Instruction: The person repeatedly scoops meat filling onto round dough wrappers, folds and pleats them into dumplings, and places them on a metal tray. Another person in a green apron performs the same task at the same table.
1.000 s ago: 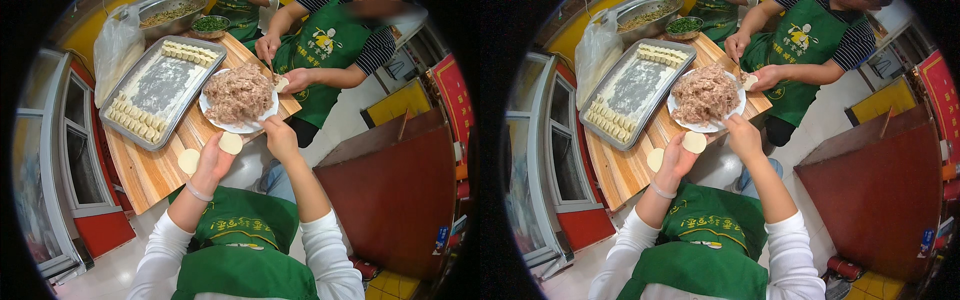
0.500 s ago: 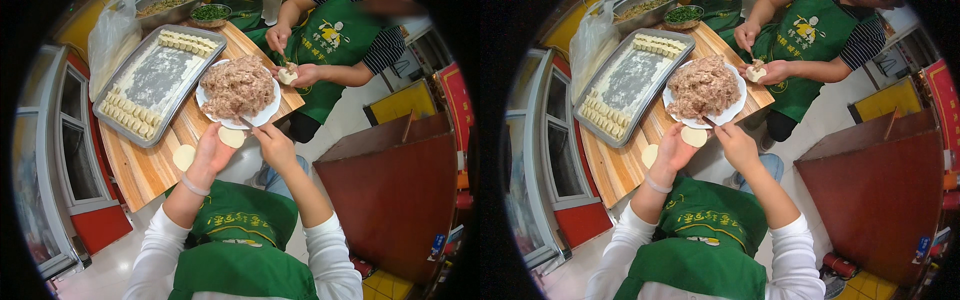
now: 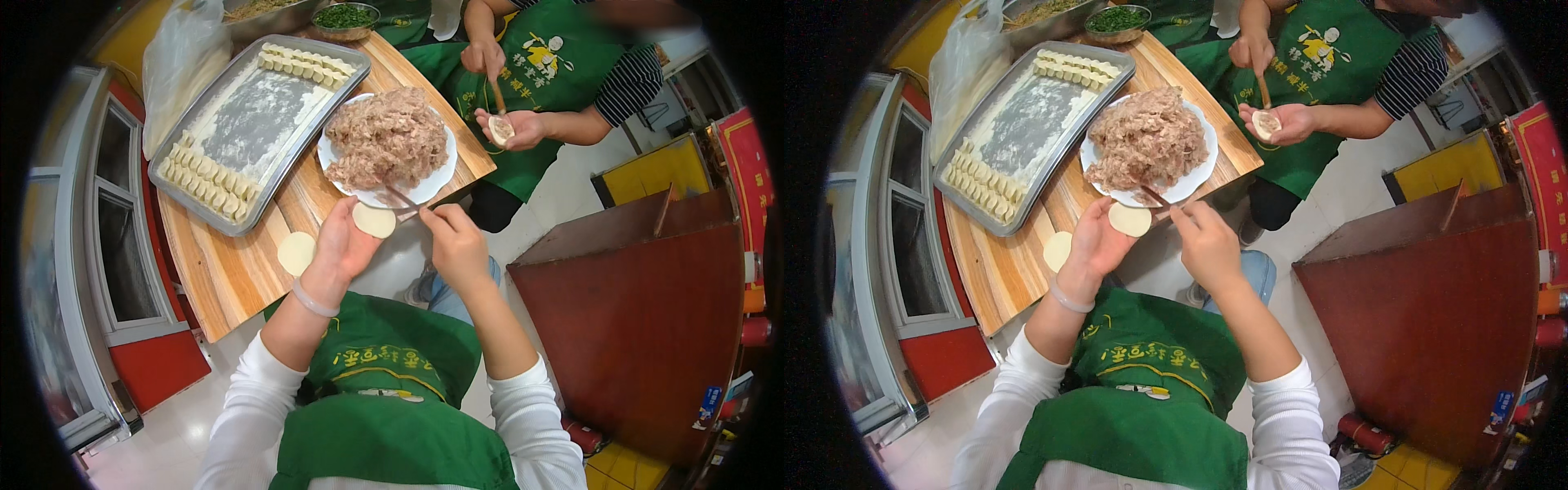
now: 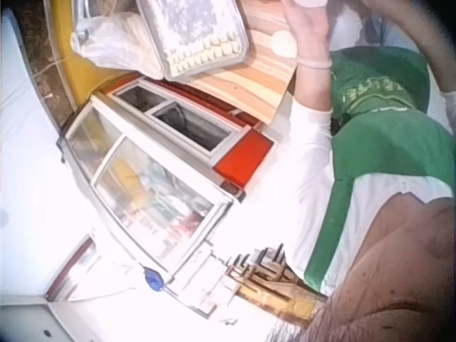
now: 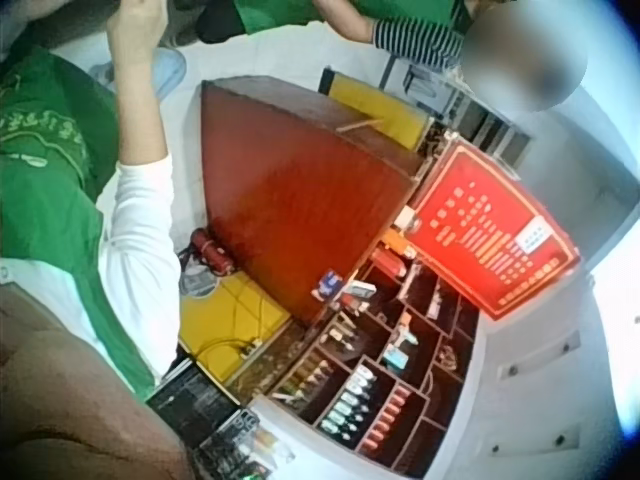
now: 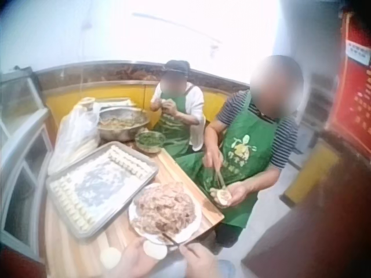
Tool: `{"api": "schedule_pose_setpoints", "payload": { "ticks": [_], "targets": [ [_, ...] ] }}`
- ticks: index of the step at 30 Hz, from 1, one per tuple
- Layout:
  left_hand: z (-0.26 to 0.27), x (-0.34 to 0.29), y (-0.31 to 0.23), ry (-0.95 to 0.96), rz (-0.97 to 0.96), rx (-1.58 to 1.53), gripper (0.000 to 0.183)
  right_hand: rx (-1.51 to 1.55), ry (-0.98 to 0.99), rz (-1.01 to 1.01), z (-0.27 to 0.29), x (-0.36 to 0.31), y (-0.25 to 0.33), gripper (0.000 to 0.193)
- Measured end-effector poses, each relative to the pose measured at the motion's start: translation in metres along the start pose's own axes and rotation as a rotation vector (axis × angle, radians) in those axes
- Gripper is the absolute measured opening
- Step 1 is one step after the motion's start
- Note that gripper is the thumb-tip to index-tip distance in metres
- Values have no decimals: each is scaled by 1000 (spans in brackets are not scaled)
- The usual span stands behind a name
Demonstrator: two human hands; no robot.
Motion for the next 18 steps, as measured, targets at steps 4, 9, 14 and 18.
{"api": "schedule_pose_setpoints", "payload": {
  "ticks": [4,9,14,18],
  "targets": [
    [-3,-1,1,-32,19,-22,40,58,63,41,-6,0,1,26],
    [-9,-3,-1,2,29,-13,42,102,31,-37,-1,16,-23,20],
    [-5,-3,-1,4,22,-22,44,195,39,-107,-3,12,-23,21],
    [-9,-2,-3,1,28,-17,44,143,52,-178,-9,13,-33,21]
  ]
}}
Point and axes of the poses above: each hand's wrist, its own x-axis towards the middle knuckle, its own z-axis out of the back of the hand, y = z × x, the point moved 6 cm from there along x, towards the middle knuckle, and after that the axes turned 12 degrees about -z, right-handed, at the moved point
